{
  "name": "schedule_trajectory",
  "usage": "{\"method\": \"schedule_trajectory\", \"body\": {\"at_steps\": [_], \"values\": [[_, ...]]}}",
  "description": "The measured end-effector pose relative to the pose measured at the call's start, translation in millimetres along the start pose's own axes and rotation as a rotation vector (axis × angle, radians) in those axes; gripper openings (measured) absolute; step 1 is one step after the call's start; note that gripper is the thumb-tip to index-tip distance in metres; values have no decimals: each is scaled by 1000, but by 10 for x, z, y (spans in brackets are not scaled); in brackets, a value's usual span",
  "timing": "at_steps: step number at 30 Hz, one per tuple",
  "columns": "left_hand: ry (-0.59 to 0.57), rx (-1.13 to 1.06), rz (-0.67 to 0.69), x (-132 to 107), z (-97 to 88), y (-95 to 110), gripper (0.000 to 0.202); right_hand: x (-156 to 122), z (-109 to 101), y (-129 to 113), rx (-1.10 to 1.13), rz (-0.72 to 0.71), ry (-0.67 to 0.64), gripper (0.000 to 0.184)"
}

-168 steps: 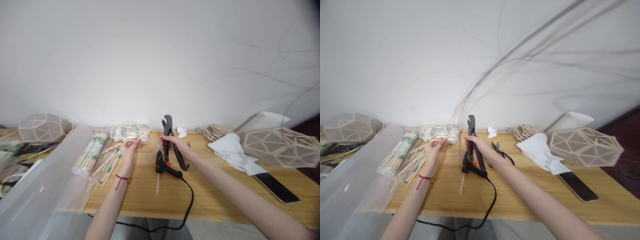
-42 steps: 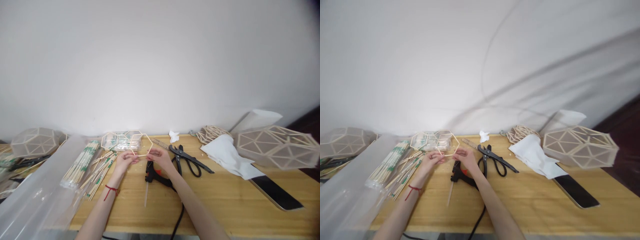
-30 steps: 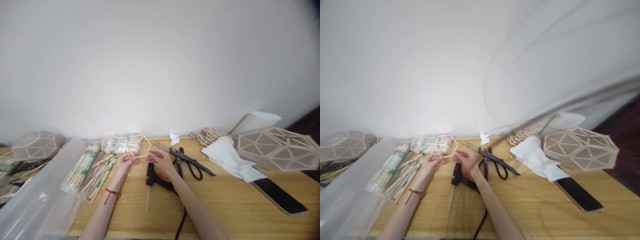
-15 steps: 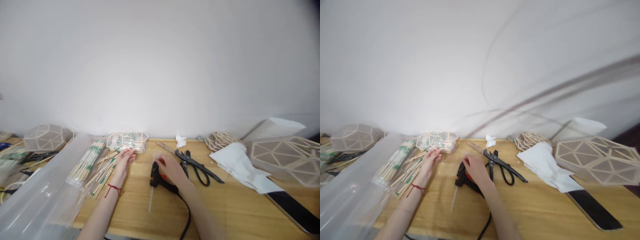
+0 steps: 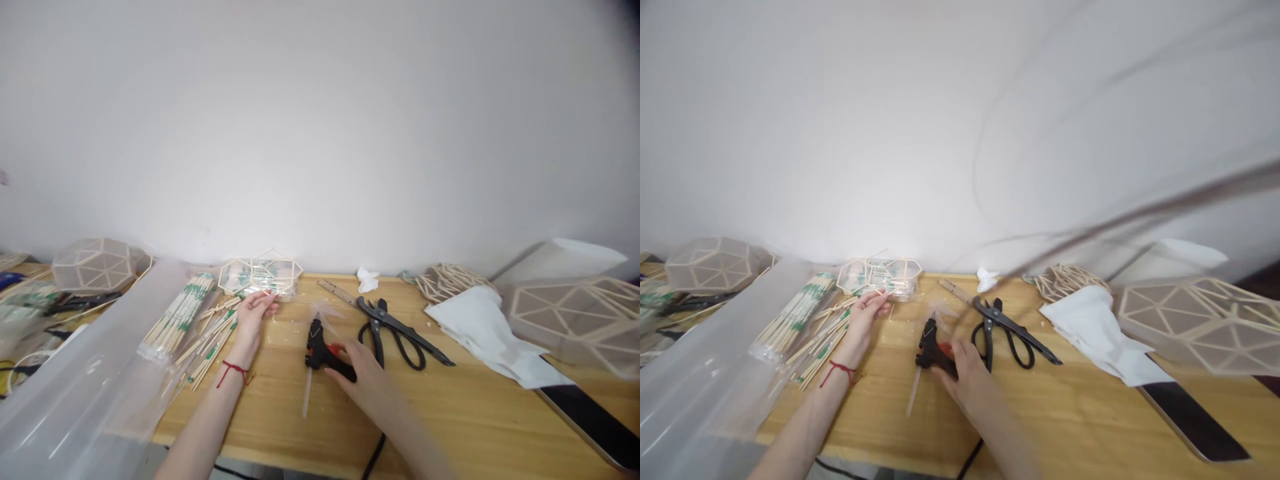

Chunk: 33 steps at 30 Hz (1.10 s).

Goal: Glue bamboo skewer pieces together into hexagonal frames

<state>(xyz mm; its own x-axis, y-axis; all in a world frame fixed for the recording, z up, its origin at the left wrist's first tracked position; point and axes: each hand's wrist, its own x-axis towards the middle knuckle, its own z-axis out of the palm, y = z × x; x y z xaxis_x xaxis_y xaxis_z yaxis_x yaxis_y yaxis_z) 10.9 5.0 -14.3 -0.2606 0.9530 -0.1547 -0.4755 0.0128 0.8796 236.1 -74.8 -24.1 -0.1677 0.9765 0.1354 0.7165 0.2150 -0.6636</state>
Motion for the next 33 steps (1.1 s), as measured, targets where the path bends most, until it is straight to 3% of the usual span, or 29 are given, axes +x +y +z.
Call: {"method": "schedule_trajectory", "body": {"at_steps": [10,14,17,20,27,30,33], "values": [[-23,23,-28,2,-8,-7,43,72,144,50,-142,-12,-82,48],[-37,29,-30,-11,-2,-6,41,115,259,37,-263,-83,-34,55],[-40,36,-31,-11,0,-13,41,138,308,16,-269,-91,55,51],[-39,48,-27,-6,-1,-23,40,170,256,-6,-125,-54,182,45],[-65,79,-6,-15,-7,-37,39,447,-79,-232,431,53,503,25],[-77,90,-11,-19,-7,-29,39,619,-54,-300,727,164,446,20],[-95,103,-10,-22,-4,-19,39,719,95,-271,956,163,460,19]]}}
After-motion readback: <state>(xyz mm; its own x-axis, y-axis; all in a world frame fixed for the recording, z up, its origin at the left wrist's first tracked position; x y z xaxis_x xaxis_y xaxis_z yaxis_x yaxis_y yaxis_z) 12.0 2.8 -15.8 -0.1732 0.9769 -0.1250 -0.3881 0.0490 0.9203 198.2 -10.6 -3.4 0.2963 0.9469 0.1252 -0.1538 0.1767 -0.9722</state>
